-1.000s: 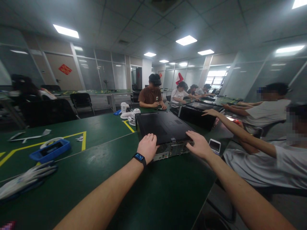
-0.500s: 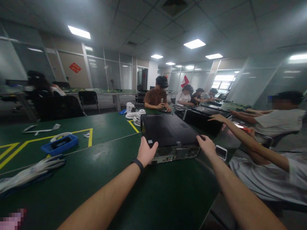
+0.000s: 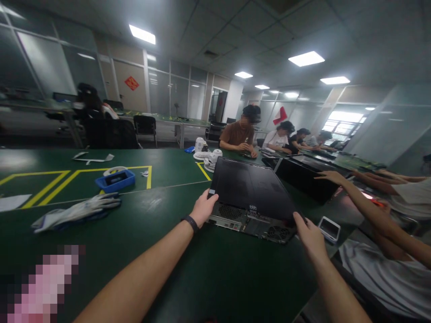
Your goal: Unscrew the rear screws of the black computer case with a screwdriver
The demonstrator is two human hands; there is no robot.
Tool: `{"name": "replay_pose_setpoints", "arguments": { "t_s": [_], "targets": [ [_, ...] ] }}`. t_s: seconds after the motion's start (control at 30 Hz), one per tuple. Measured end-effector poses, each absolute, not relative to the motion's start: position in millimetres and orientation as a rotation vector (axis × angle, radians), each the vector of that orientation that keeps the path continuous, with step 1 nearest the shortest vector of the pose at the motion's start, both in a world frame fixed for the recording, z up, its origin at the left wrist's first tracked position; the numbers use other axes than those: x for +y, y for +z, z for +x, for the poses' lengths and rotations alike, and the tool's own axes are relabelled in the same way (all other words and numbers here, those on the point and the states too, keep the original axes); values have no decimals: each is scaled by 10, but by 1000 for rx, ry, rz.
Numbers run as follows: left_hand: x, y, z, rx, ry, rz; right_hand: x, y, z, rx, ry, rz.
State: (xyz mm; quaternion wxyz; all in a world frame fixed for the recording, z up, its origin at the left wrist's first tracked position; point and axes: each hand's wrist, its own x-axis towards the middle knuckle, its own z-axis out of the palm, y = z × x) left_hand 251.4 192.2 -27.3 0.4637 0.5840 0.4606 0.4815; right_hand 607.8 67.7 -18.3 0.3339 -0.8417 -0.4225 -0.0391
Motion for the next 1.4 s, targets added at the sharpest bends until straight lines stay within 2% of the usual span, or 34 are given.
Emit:
{"name": "replay_pose_setpoints", "arguments": {
  "t_s": [0.23,0.5,1.07,1.4],
  "targets": [
    [1713,-227,2231,1159,1205,1409,424,-78,5767,-1078,4,-2321],
    [1156,-221,1703,1250,1240,1394,327,-73,5333,-1106,83,-2219],
    [466,-330,598,1470,1430,1249,709,-85,4298,-1438,265,-1978],
    [345,-350,280,1473,1480,1167,898,-109,3888,-1537,305,-1874]
  ]
}}
